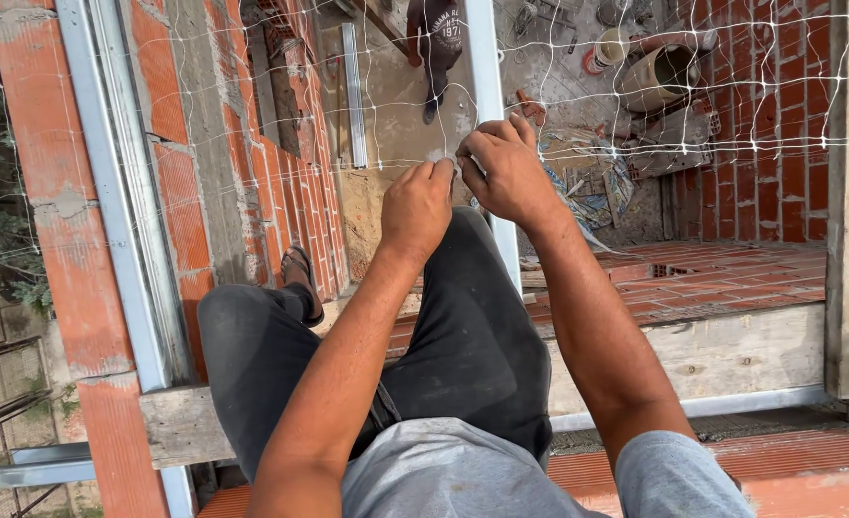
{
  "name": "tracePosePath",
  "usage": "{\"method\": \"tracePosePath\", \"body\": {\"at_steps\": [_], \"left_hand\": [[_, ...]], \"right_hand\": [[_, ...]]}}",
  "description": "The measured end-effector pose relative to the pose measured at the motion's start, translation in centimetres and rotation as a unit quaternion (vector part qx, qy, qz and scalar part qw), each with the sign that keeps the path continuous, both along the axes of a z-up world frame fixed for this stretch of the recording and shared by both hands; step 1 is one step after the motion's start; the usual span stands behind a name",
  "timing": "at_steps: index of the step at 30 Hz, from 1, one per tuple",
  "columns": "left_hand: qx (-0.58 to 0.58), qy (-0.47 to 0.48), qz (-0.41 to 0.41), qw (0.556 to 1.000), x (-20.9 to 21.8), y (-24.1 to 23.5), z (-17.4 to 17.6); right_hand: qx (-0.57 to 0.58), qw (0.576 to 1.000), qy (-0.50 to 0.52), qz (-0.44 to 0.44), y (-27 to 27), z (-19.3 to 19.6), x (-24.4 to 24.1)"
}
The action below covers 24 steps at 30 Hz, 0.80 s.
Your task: Installing a safety net onto a metal frame at a construction site using manual tying and a power drill
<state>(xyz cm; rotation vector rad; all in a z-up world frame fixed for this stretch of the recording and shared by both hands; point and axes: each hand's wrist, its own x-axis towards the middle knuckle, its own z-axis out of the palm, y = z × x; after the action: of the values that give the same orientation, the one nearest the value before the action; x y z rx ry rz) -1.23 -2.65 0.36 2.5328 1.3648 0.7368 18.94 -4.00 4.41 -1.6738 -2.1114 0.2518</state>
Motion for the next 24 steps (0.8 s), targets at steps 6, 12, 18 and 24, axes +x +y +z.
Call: {"method": "tracePosePath", "body": {"at_steps": [6,12,18,24], "left_hand": [[-0.024,-0.013,-0.027,0.999,-0.1,1.5,-1.5],[-0.046,-0.043,-0.029,0.998,0.2,1.6,0.0],[-0.062,-0.105,-0.047,0.991,0.6,2.0,1.0],[0.05,-0.091,-0.059,0.993,0.8,2.0,-0.7]], "right_hand": [[-0.029,0.999,0.027,-0.004,0.4,-0.1,0.4],[-0.024,0.998,0.059,-0.007,0.8,-1.0,0.9],[-0.015,0.994,0.108,-0.021,0.9,-1.5,1.5],[-0.083,0.985,0.126,-0.079,1.8,-2.3,2.3]]}}
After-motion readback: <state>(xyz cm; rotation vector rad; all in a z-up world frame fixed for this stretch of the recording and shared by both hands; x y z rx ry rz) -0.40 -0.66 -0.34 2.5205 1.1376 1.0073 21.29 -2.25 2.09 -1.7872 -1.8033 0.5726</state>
